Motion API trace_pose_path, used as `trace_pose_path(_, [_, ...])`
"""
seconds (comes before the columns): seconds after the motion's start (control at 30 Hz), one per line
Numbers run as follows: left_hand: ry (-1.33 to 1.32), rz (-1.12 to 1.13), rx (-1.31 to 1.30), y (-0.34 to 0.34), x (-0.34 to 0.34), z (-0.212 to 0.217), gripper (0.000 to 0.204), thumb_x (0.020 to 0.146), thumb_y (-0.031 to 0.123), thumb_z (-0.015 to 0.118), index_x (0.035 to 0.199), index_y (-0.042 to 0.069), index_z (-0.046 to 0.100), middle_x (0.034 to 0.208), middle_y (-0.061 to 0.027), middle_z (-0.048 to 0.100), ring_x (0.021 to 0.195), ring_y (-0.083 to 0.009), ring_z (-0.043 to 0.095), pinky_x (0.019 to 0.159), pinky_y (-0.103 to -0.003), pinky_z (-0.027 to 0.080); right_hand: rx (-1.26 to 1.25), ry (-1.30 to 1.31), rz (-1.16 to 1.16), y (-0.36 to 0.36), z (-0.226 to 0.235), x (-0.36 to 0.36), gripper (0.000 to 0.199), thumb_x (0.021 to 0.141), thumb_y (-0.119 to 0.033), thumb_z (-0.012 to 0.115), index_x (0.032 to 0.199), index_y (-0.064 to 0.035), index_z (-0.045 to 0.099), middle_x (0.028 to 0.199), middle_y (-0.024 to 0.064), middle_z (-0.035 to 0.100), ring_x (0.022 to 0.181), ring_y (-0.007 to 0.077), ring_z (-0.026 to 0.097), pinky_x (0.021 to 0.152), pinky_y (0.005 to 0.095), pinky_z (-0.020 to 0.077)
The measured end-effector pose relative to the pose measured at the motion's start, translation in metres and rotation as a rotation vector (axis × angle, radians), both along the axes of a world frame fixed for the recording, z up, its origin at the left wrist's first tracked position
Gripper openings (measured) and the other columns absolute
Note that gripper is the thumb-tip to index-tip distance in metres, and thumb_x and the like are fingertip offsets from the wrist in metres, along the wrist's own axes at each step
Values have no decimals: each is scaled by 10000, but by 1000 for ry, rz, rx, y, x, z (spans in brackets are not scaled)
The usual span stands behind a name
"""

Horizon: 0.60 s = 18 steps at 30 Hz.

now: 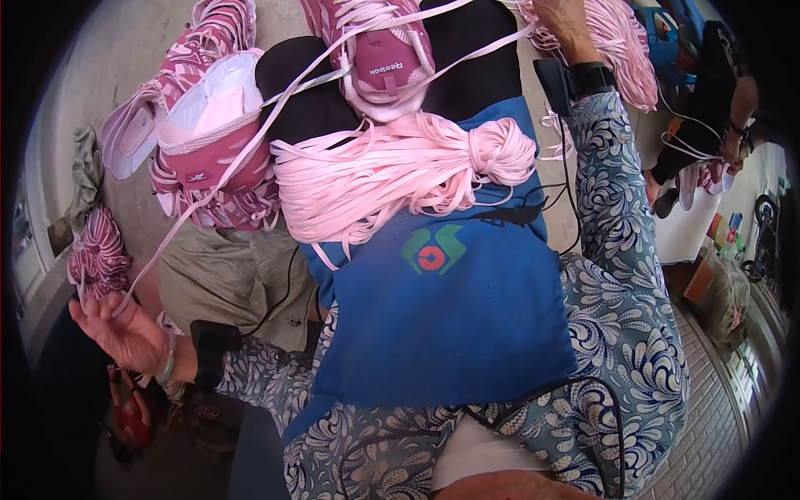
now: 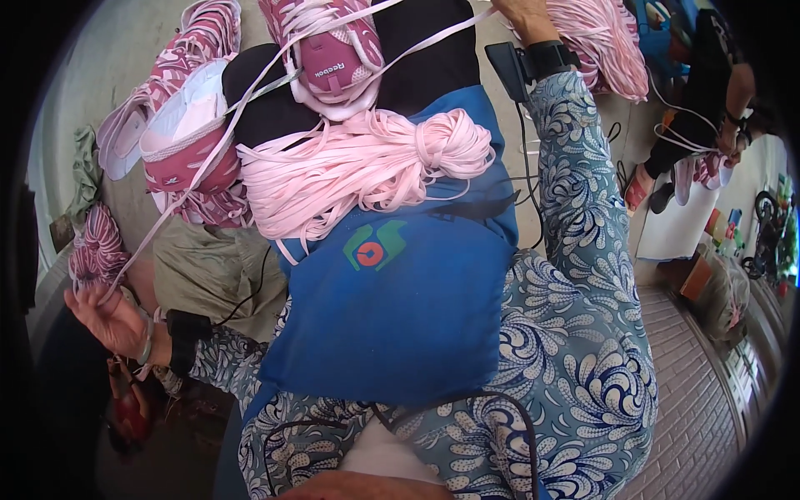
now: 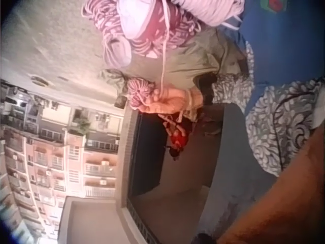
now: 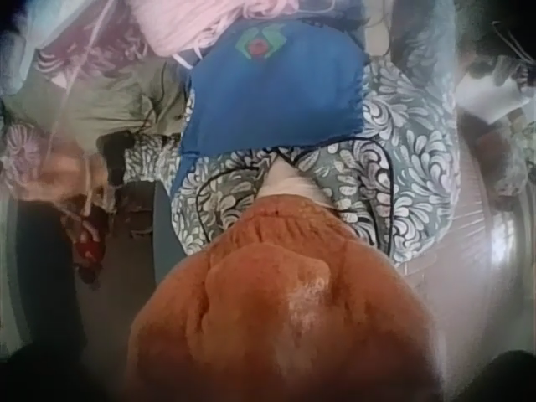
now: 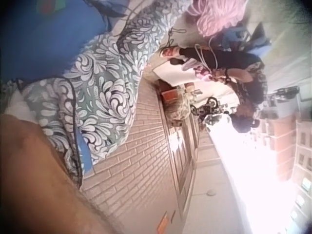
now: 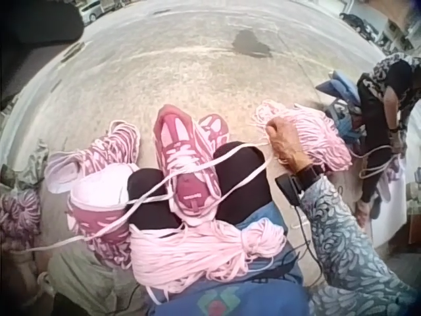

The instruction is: Lace a pair of pink athletic shoes by threading the pink laces through the eyelets.

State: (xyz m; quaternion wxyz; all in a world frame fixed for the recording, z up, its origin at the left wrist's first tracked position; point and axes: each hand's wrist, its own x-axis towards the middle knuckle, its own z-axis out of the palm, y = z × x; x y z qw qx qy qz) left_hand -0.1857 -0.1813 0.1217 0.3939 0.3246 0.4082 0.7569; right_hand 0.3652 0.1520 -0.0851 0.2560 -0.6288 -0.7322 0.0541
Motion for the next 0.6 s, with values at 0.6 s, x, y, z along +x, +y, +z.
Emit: trace_pose_path(0.6, [1261, -292, -408, 184, 193, -146, 239, 948, 268, 461, 925, 44, 542, 733, -105, 598, 680, -253, 586, 649, -336, 456, -122, 77, 772, -122, 97, -101, 184, 849, -137, 602, 986, -15, 593, 777, 96, 553, 683, 241, 571, 586, 318, 466])
